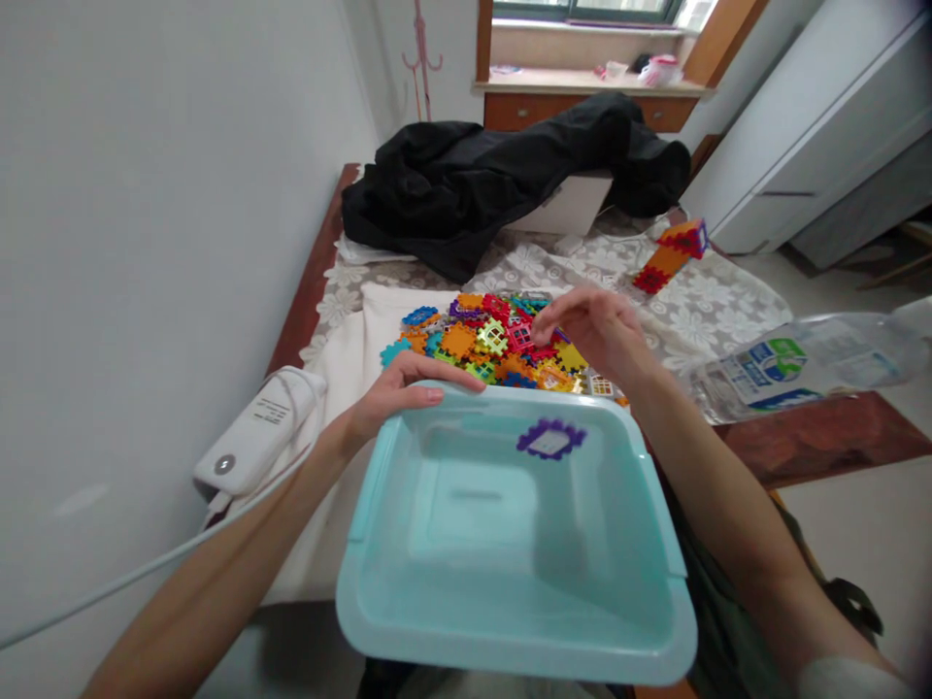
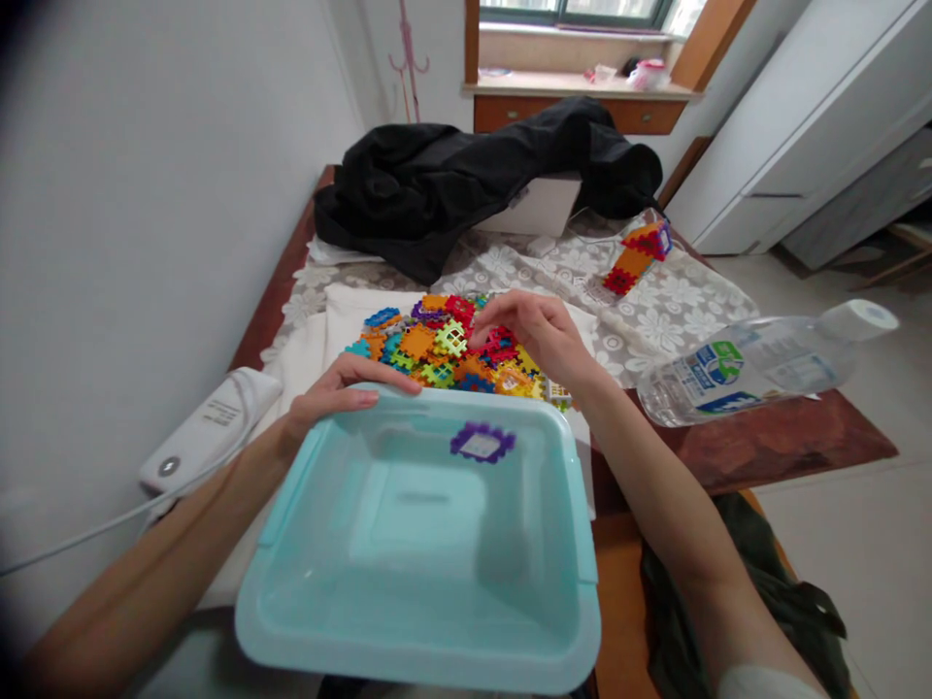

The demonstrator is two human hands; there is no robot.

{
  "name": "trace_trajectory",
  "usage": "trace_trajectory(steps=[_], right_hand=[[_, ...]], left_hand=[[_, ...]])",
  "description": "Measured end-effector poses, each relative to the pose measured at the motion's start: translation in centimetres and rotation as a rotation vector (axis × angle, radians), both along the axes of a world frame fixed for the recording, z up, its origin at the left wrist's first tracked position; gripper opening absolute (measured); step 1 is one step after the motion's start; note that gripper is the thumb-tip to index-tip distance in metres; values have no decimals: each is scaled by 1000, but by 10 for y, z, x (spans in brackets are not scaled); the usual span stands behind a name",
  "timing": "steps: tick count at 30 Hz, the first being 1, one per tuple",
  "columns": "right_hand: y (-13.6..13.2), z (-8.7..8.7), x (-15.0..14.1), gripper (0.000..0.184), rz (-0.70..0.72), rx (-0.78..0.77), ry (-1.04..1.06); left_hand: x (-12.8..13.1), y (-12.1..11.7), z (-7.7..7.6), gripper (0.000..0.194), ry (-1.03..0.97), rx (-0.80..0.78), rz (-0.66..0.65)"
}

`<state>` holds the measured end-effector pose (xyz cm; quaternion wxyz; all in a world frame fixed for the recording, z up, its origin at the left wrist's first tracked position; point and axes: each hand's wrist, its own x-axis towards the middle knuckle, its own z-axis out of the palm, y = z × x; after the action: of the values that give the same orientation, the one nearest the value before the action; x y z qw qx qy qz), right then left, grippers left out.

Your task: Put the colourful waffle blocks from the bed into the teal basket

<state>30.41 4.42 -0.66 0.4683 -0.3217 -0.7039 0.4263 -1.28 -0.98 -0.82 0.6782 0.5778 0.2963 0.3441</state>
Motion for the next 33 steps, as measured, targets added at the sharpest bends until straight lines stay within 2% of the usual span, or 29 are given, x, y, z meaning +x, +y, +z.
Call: trace_trajectory(steps=[2,4,6,7,10,12,14,16,18,21,23,25,27,29,31,33], right_hand=[[12,-13,3,60,-182,146,-152],[22,-25,5,60,-262,298,-398],[26,-34,5,67,-218,401,-643],[27,-36,5,62,-178,428,-731],[25,-38,2,29,-111,465,-808],[24,-37,-1,16,-128,462,-732],[24,-35,-3,14,-177,429,-606],[23,-30,-6,20,-218,318,-413],[18,-24,-8,33,-206,134,-119],[5,-11,-11,46,-44,-72,258],[-1,-4,-11,49,95,-69,293],[-2,-4,-10,51,112,4,179],[4,-11,-8,48,-15,126,-45],[13,-23,-6,44,-138,258,-355],[20,-36,-5,50,-157,359,-634],[24,-46,-6,43,-146,410,-787]], left_hand=[[0,0,-1,31,0,23,15],[0,0,-1,31,1,32,22],[0,0,-1,31,-1,27,15],[0,1,0,32,-4,24,8],[1,1,0,32,-9,18,2],[1,1,0,32,-14,17,4],[1,1,0,32,-20,18,3],[1,1,0,32,-22,18,0],[2,0,1,31,-20,17,5],[2,0,2,30,-15,15,14],[2,0,2,30,-13,9,13],[2,0,2,30,-11,3,11],[1,1,1,31,-3,8,17],[1,2,1,31,11,25,26],[1,2,0,31,21,33,35],[2,2,0,31,18,28,40]])
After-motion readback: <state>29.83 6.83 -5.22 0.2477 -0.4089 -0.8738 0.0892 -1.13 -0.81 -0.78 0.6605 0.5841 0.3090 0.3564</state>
